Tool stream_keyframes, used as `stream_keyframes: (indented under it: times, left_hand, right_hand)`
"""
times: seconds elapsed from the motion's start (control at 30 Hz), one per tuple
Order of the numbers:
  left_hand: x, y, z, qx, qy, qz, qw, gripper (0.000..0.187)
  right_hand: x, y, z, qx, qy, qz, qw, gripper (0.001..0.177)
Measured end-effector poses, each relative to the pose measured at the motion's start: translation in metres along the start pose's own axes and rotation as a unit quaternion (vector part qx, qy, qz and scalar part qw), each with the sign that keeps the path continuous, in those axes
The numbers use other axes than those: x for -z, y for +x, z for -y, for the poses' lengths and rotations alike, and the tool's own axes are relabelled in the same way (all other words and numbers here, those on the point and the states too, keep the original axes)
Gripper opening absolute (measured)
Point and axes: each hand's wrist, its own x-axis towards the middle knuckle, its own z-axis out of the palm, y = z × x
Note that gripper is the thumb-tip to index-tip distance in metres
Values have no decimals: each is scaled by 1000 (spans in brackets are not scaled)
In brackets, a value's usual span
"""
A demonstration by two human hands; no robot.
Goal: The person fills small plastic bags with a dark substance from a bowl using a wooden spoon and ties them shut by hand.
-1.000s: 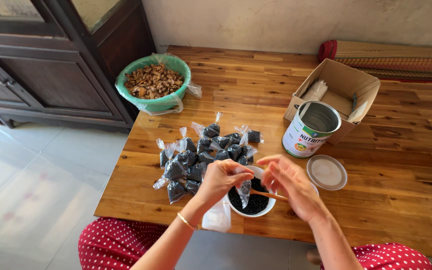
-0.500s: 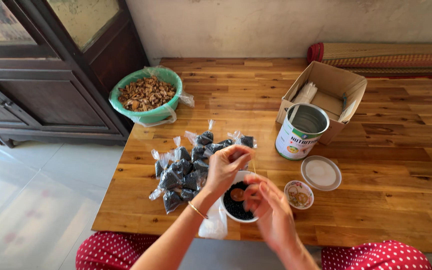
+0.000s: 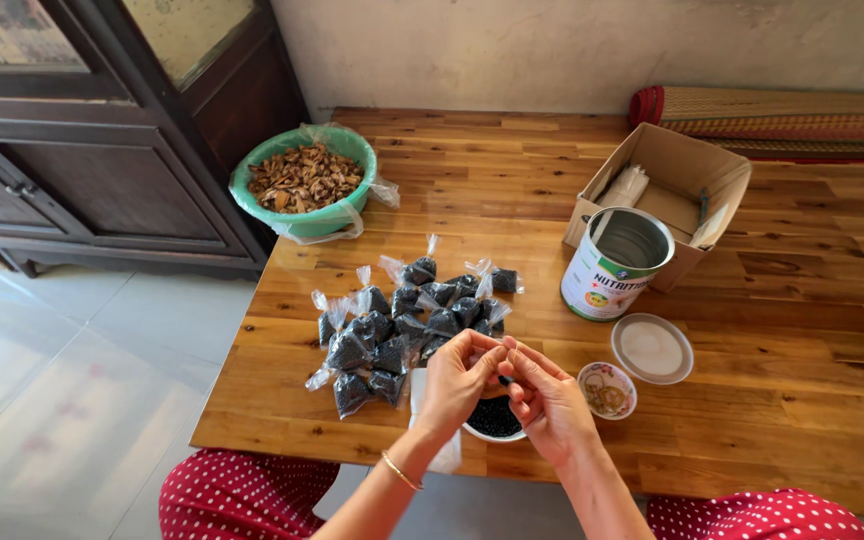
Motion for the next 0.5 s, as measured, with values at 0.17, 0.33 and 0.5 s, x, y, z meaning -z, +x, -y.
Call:
stream_keyframes:
  times: [0.17,0.33,0.5]
  left_hand:
    - [12,-2,23,-45,-40,-8,998,22]
    - [33,-5,28,17,-51,55,997,21]
    - [43,4,34,42,-79,24,996,20]
  right_hand:
    - [-12,-13,-16,89,-166,-83,979,27]
    - [-5,-14,-11,130,-333,-50,933,21]
    - [1,-22,-14,193,-346,42,917,14]
